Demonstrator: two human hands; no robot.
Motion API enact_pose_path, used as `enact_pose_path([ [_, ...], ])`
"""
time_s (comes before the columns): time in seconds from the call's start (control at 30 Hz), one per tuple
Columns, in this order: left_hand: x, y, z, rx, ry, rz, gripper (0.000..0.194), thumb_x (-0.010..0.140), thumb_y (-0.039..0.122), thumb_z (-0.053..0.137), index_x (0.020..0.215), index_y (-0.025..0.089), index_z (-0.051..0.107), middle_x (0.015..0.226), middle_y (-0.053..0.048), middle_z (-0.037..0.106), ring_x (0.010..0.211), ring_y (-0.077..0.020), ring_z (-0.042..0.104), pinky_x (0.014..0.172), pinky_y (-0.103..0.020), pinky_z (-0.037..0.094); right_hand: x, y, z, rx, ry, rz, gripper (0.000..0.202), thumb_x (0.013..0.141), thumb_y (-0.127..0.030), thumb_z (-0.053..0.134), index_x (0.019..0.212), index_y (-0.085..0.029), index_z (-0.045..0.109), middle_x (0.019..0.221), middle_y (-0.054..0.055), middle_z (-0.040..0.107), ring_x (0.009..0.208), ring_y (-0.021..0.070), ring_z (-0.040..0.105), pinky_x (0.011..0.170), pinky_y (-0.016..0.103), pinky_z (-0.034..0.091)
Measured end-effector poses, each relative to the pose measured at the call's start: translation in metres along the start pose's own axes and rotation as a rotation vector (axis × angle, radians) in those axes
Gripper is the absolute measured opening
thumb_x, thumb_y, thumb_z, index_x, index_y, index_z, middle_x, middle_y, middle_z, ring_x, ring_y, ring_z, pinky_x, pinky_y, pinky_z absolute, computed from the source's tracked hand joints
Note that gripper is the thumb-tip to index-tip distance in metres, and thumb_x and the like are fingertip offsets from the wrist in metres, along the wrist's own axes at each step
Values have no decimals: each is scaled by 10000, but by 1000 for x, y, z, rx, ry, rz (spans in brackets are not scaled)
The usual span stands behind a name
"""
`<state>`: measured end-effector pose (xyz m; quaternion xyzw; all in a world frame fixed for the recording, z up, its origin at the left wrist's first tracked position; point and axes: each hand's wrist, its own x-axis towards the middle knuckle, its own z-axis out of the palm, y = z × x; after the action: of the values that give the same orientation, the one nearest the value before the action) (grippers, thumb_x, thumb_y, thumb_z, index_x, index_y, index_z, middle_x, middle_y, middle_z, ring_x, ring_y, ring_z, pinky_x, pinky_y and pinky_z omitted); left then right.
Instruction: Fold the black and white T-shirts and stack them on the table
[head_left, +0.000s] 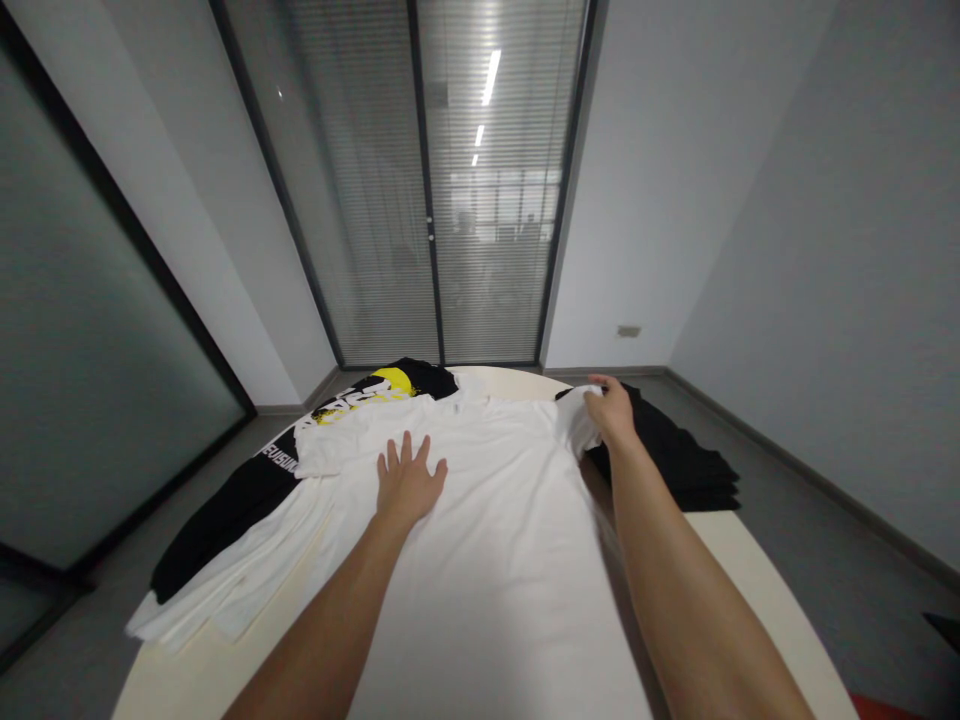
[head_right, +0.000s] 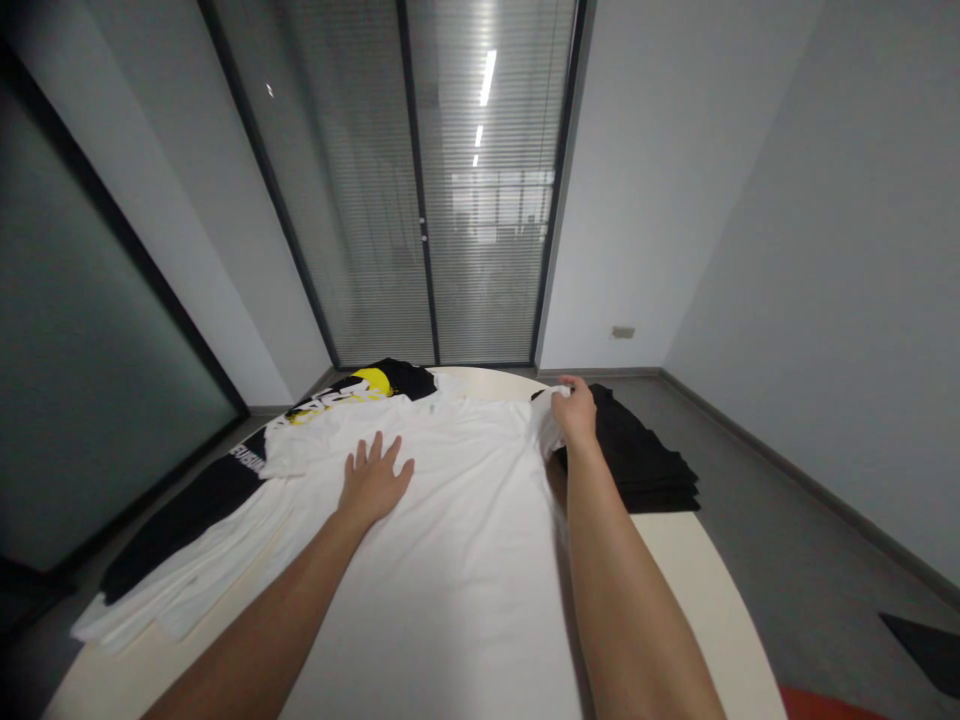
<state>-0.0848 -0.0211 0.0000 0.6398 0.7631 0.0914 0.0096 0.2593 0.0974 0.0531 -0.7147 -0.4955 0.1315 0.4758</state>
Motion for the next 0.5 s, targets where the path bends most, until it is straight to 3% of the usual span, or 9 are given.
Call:
enact_pose_path([
  [0.27, -1, 0, -1, -2, -1, -1, 676, 974, 582, 363, 1574, 272, 373, 1683, -79, 220, 1538, -408, 151, 1226, -574, 157, -2, -12, -3, 25, -30, 6, 434, 761, -264, 626, 1156, -109, 716, 957, 106, 730, 799, 209, 651, 751, 285, 496],
  [0.5, -1, 0, -1, -6, -1, -2, 674, 972, 586, 360, 1573, 279, 376, 1685, -74, 212, 1540, -409, 145, 1226, -575, 155, -17, -49, -8, -19, -338, -247, 365, 787, -316, 690, 1103, -137, 726, 828, 34, 682, 717, 156, 601, 682, 252, 460],
])
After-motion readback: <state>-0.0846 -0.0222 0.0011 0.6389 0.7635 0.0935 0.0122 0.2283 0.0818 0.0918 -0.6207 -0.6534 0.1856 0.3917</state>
